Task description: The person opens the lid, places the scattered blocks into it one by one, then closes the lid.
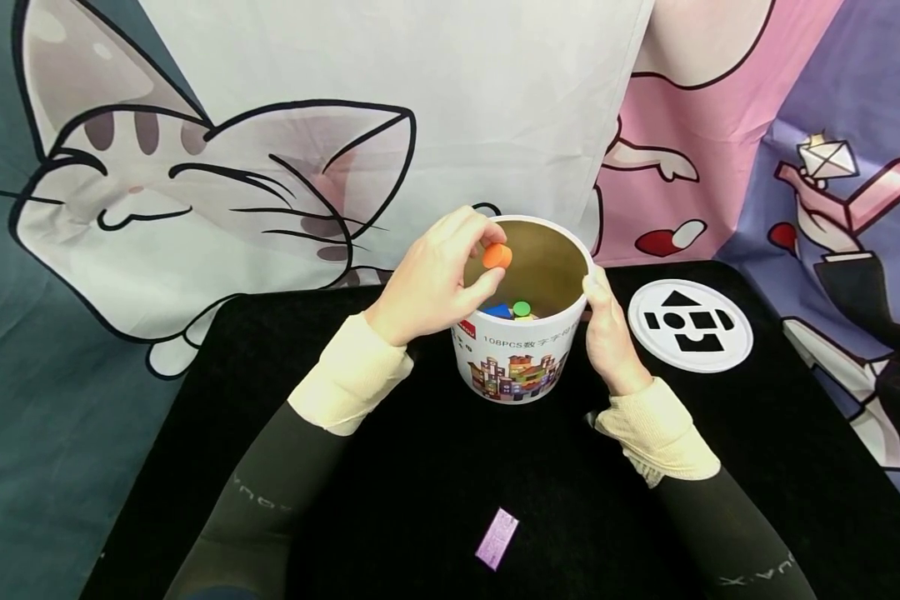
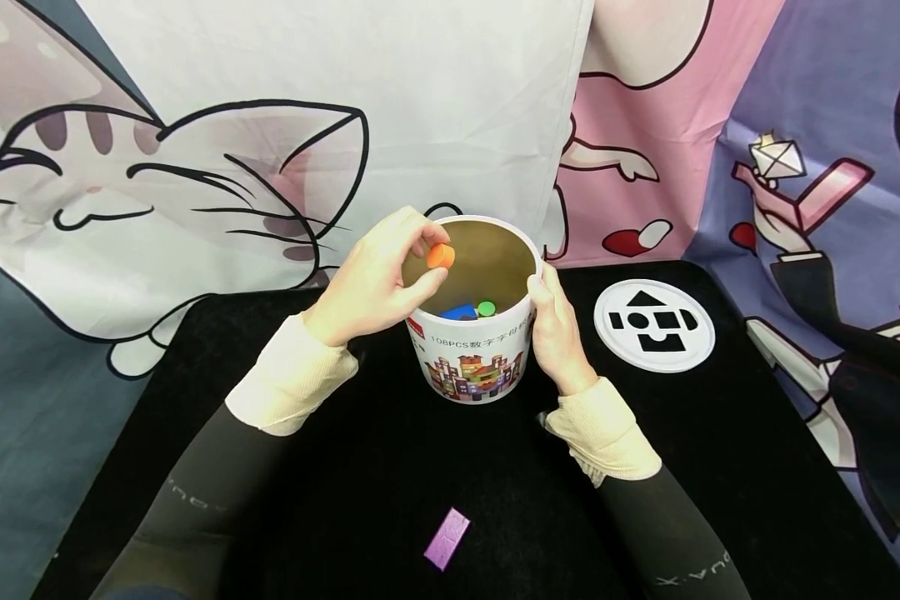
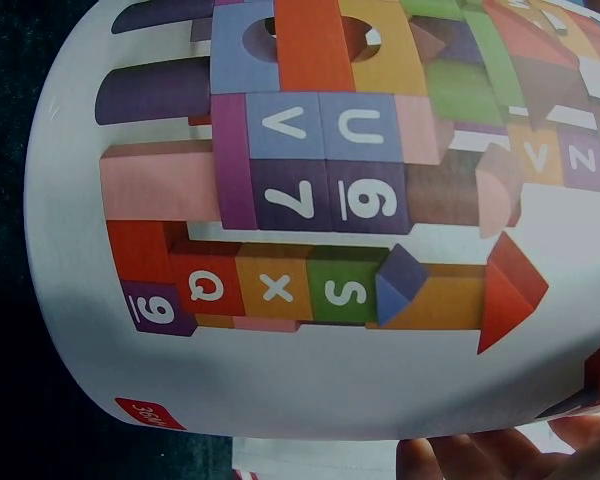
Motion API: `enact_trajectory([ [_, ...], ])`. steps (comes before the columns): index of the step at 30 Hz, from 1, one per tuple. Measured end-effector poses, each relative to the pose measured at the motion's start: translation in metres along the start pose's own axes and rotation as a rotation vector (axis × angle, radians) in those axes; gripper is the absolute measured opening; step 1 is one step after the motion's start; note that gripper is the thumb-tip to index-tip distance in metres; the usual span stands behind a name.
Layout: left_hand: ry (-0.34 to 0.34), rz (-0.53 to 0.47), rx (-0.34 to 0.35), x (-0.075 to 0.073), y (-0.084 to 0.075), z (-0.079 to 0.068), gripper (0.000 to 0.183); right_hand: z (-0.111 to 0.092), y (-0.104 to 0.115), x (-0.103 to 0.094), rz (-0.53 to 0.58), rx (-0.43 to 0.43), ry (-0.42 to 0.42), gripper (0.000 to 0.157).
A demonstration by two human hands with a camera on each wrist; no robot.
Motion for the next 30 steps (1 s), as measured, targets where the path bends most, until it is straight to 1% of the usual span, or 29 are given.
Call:
enact_trajectory([
  [6, 0.008, 0.015, -0.036, 0.001, 0.015, 0.002, 0.023, -0.001, -0.001, 0.0, -0.009, 0.009, 0.002, 0.058],
  [11, 0.012, 0.03, -0.051, 0.001, 0.021, 0.003, 0.023, -0.001, -0.001, 0.0, 0.001, 0.008, 0.004, 0.058],
  [20, 0.035, 0.047, -0.08, 0.004, 0.025, 0.002, 0.023, 0.001, 0.0, 0.0, 0.001, -0.005, -0.001, 0.057],
  [27, 0.041, 0.036, -0.081, 0.006, 0.025, 0.002, 0.023, 0.001, 0.001, 0.0, 0.006, -0.011, 0.001, 0.058],
  [29, 0.045, 0.032, -0.073, 0.007, 0.025, 0.001, 0.031, 0.0, 0.0, 0.0, 0.001, -0.004, 0.002, 0.058],
  [30, 0.054, 0.031, -0.073, 0.008, 0.025, 0.001, 0.037, 0.0, 0.0, 0.0, 0.004, -0.004, 0.002, 0.058],
])
Point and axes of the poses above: each hand's wrist, its own z-axis towards the middle knuckle, its own x-axis out of the palm, y = z × x, the point moved 8 cm from there along z, towards the middle knuckle, and after that the axes turned 12 degrees about -z, right-handed, at the moved point
